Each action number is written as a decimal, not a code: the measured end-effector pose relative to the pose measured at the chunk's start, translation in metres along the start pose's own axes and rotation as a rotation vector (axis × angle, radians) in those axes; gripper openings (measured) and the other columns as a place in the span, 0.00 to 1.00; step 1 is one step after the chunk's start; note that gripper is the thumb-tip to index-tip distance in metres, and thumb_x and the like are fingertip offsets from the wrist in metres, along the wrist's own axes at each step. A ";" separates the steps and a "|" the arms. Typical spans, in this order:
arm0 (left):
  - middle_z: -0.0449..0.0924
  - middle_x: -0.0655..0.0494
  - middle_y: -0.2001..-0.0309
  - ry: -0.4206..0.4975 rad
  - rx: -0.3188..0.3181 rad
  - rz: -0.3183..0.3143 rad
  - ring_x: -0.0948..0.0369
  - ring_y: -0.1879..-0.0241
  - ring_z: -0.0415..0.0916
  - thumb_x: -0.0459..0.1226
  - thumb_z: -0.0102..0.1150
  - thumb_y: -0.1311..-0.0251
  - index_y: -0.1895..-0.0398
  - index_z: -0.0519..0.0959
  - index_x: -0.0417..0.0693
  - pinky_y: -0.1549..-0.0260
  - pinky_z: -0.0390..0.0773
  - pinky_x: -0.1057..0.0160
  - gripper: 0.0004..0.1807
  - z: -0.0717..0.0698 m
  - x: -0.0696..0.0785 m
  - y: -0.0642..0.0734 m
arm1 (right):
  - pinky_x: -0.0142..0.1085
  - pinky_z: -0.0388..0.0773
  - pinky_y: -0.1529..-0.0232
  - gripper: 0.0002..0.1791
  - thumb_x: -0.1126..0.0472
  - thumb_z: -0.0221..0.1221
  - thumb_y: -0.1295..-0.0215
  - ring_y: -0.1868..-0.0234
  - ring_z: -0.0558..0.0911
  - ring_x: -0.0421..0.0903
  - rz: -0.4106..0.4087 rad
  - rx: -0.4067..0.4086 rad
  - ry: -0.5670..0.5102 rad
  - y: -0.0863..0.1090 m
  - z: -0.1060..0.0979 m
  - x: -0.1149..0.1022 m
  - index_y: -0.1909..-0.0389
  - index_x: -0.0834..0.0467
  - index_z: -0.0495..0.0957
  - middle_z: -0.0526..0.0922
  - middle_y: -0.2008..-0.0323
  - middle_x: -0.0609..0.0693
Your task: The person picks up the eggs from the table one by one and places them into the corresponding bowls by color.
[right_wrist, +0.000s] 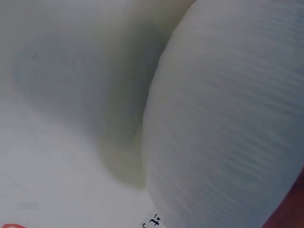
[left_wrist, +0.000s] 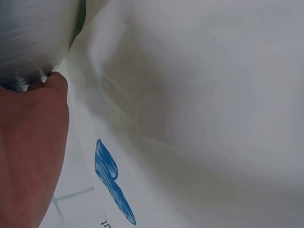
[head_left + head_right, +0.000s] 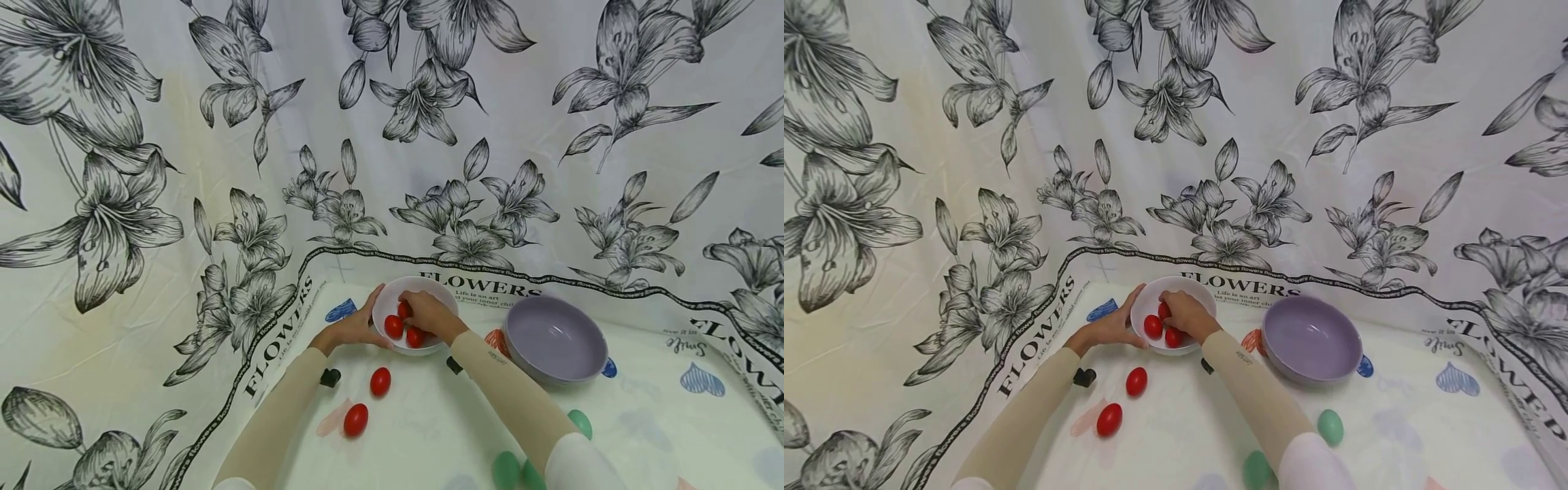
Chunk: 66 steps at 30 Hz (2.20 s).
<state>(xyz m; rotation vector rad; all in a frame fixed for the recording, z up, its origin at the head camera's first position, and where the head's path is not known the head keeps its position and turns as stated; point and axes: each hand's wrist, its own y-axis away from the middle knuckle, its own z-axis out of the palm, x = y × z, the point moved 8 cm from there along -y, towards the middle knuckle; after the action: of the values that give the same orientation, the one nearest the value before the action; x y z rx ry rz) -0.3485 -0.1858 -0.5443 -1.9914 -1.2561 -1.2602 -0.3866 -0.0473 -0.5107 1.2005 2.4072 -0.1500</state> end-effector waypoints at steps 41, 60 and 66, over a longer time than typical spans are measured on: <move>0.40 0.60 0.23 -0.004 0.000 0.010 0.50 0.27 0.51 0.49 0.81 0.60 0.23 0.27 0.71 0.36 0.67 0.46 0.75 0.000 0.003 -0.002 | 0.40 0.74 0.40 0.36 0.47 0.64 0.36 0.35 0.71 0.37 -0.286 0.641 -0.386 0.185 -0.100 -0.083 0.28 0.42 0.64 0.69 0.33 0.36; 0.43 0.61 0.23 -0.006 0.024 0.011 0.53 0.28 0.53 0.50 0.81 0.62 0.22 0.29 0.67 0.36 0.67 0.47 0.75 -0.002 0.002 -0.008 | 0.40 0.74 0.40 0.40 0.42 0.68 0.43 0.35 0.72 0.40 -0.042 0.405 -0.495 0.146 0.074 -0.068 0.30 0.42 0.65 0.71 0.33 0.39; 0.41 0.63 0.23 -0.001 0.026 0.002 0.53 0.28 0.52 0.48 0.81 0.60 0.22 0.29 0.69 0.36 0.66 0.45 0.74 -0.002 -0.001 -0.008 | 0.40 0.71 0.37 0.45 0.41 0.69 0.45 0.34 0.71 0.40 -0.008 0.353 -0.460 0.133 0.101 -0.060 0.29 0.51 0.65 0.71 0.34 0.40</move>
<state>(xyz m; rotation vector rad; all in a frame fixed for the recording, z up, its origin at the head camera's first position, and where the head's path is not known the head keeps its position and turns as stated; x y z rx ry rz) -0.3563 -0.1841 -0.5451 -1.9754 -1.2638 -1.2359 -0.2168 -0.0382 -0.5617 1.1461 2.0281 -0.7914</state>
